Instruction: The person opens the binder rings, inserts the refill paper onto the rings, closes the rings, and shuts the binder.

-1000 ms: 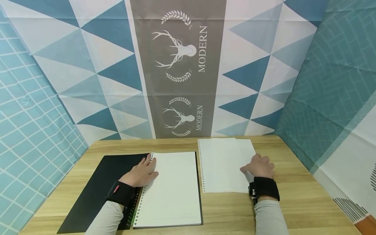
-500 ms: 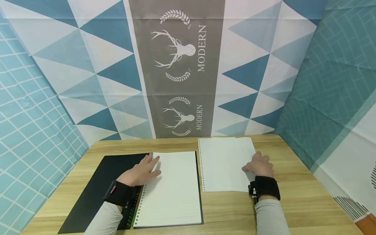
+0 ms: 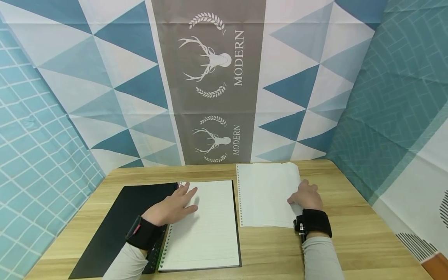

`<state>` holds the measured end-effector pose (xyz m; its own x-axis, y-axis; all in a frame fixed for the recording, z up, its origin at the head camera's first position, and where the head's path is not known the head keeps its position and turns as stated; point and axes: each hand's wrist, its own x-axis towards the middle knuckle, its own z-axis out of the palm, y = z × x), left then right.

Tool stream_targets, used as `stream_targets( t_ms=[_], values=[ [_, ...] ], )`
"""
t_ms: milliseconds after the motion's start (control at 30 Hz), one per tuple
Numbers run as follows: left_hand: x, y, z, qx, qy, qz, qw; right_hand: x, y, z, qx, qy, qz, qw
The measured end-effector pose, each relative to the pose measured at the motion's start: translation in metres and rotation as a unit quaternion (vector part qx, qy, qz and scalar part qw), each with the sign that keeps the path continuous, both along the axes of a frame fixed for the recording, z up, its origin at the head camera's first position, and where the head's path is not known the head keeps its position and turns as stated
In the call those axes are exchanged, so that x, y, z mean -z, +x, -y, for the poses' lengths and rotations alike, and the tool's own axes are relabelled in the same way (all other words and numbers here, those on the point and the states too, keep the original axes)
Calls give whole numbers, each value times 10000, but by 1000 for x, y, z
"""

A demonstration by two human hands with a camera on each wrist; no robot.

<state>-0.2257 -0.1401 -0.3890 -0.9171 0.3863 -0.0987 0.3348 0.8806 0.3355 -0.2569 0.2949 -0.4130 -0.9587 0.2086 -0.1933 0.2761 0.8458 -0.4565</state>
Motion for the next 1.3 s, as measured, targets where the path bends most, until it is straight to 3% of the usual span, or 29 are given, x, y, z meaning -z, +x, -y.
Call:
stream_targets(
  t_ms=[400, 600, 833, 933, 1100, 1300],
  values=[
    [2, 2, -4, 46, -164, -8, 9999, -4, -2, -9, -121, -499, -136, 9986],
    [-3, 4, -5, 60, -175, -38, 9998, -9, -3, -11, 42, -785, -608, 9950],
    [-10, 5, -4, 66, -115, -163, 9998, -20, -3, -6, 23, -745, -1084, 9913],
    [-13, 6, -2, 132, -92, -284, 9995, -27, 1, -3, -240, -810, -1463, 9856],
    [-18, 9, -2, 163, -53, -471, 9987, -44, 13, 3, -751, -966, -2218, 9674],
    [-25, 10, 0, 190, -18, -676, 9975, -68, 25, 14, -1000, -723, -2520, 9598]
  ],
)
